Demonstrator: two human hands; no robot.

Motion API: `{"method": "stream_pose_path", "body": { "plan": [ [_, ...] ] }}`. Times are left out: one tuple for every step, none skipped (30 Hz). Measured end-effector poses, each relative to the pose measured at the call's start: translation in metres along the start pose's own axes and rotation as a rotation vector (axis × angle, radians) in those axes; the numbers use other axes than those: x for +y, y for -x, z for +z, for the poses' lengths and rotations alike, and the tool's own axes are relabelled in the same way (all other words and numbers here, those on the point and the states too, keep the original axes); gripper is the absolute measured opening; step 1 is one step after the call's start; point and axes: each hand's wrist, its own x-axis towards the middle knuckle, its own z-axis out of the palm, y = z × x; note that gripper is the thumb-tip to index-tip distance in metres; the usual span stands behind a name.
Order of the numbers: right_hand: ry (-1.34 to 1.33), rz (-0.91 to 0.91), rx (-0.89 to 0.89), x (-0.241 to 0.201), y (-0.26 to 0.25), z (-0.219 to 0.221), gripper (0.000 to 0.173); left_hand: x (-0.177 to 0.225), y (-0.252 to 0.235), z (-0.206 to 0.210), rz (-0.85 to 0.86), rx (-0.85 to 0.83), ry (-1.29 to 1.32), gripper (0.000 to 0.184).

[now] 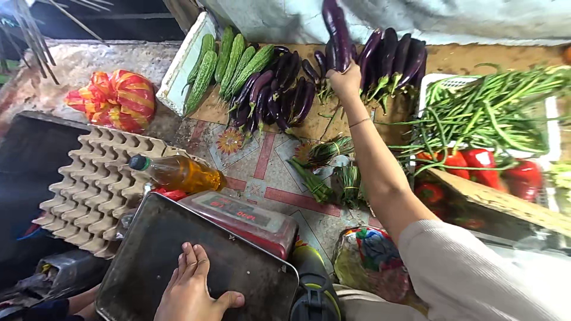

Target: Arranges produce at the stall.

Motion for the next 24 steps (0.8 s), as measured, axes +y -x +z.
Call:
{"method": "stream_pose_path", "body": {
  "plan": [
    [0.068, 0.009, 0.079, 0.001, 0.0, -0.003, 0.082, 0.0, 0.0, 0.0, -0.005, -0.002, -0.004, 0.128],
    [0.139, 0.033, 0.154, 0.004, -0.002, -0.004, 0.089, 0.0, 0.0, 0.0, -0.01, -0.004, -0.005, 0.127],
    [0.221, 0.067, 0.214, 0.009, -0.004, -0.005, 0.093, 0.0, 0.0, 0.001, -0.01, 0.002, -0.002, 0.127],
    [0.305, 0.09, 0.257, 0.015, -0.006, -0.005, 0.095, 0.0, 0.0, 0.001, -0.014, 0.001, -0.002, 0.127],
    [0.387, 0.086, 0.281, 0.023, -0.007, -0.005, 0.095, 0.0, -0.001, 0.001, -0.017, -0.002, -0.003, 0.127],
    [0.455, 0.062, 0.285, 0.03, -0.008, -0.004, 0.093, 0.0, -0.001, 0.002, -0.016, 0.001, 0.003, 0.127],
    [0.512, 0.038, 0.267, 0.033, -0.009, -0.005, 0.093, -0.001, 0.0, 0.002, -0.016, 0.008, 0.011, 0.126],
    [0.566, 0.023, 0.243, 0.033, -0.01, -0.004, 0.092, -0.001, 0.0, 0.003, -0.013, 0.02, 0.017, 0.126],
    [0.603, 0.0, 0.227, 0.034, -0.011, -0.002, 0.088, -0.001, 0.0, 0.004, -0.009, 0.034, 0.021, 0.126],
    [0.615, -0.041, 0.219, 0.035, -0.013, -0.001, 0.083, -0.001, 0.001, 0.005, -0.004, 0.044, 0.024, 0.125],
    [0.612, -0.081, 0.219, 0.038, -0.015, 0.001, 0.08, -0.001, 0.002, 0.005, -0.002, 0.049, 0.031, 0.124],
    [0.616, -0.113, 0.225, 0.042, -0.02, 0.003, 0.079, -0.001, 0.002, 0.006, 0.003, 0.06, 0.046, 0.123],
    [0.639, -0.118, 0.232, 0.047, -0.025, 0.006, 0.078, -0.001, 0.002, 0.007, 0.008, 0.071, 0.058, 0.122],
    [0.662, -0.103, 0.243, 0.052, -0.031, 0.01, 0.077, -0.002, 0.001, 0.008, 0.01, 0.078, 0.063, 0.123],
    [0.681, -0.075, 0.252, 0.056, -0.035, 0.015, 0.078, -0.002, 0.002, 0.009, 0.012, 0.091, 0.065, 0.124],
    [0.687, -0.046, 0.257, 0.057, -0.036, 0.019, 0.08, -0.002, 0.002, 0.01, 0.012, 0.1, 0.065, 0.125],
    [0.679, -0.026, 0.255, 0.053, -0.034, 0.022, 0.083, -0.002, 0.002, 0.011, 0.015, 0.109, 0.065, 0.126],
    [0.666, -0.028, 0.251, 0.047, -0.029, 0.023, 0.088, -0.002, 0.002, 0.012, 0.016, 0.117, 0.068, 0.126],
    [0.643, -0.07, 0.248, 0.039, -0.023, 0.025, 0.092, -0.002, 0.002, 0.012, 0.016, 0.12, 0.072, 0.126],
    [0.607, -0.171, 0.228, 0.03, -0.013, 0.028, 0.094, -0.002, 0.002, 0.012, 0.014, 0.119, 0.073, 0.126],
    [0.569, -0.284, 0.172, 0.019, -0.001, 0.032, 0.09, -0.001, 0.001, 0.011, 0.01, 0.115, 0.071, 0.127],
    [0.559, -0.361, 0.082, 0.01, 0.011, 0.04, 0.079, -0.001, 0.001, 0.011, 0.006, 0.112, 0.066, 0.127],
    [0.577, -0.381, -0.036, 0.003, 0.023, 0.049, 0.067, -0.001, 0.001, 0.011, 0.0, 0.102, 0.058, 0.127],
    [0.603, -0.329, -0.173, -0.003, 0.037, 0.06, 0.064, 0.0, 0.0, 0.01, -0.008, 0.086, 0.05, 0.128]
  ]
}}
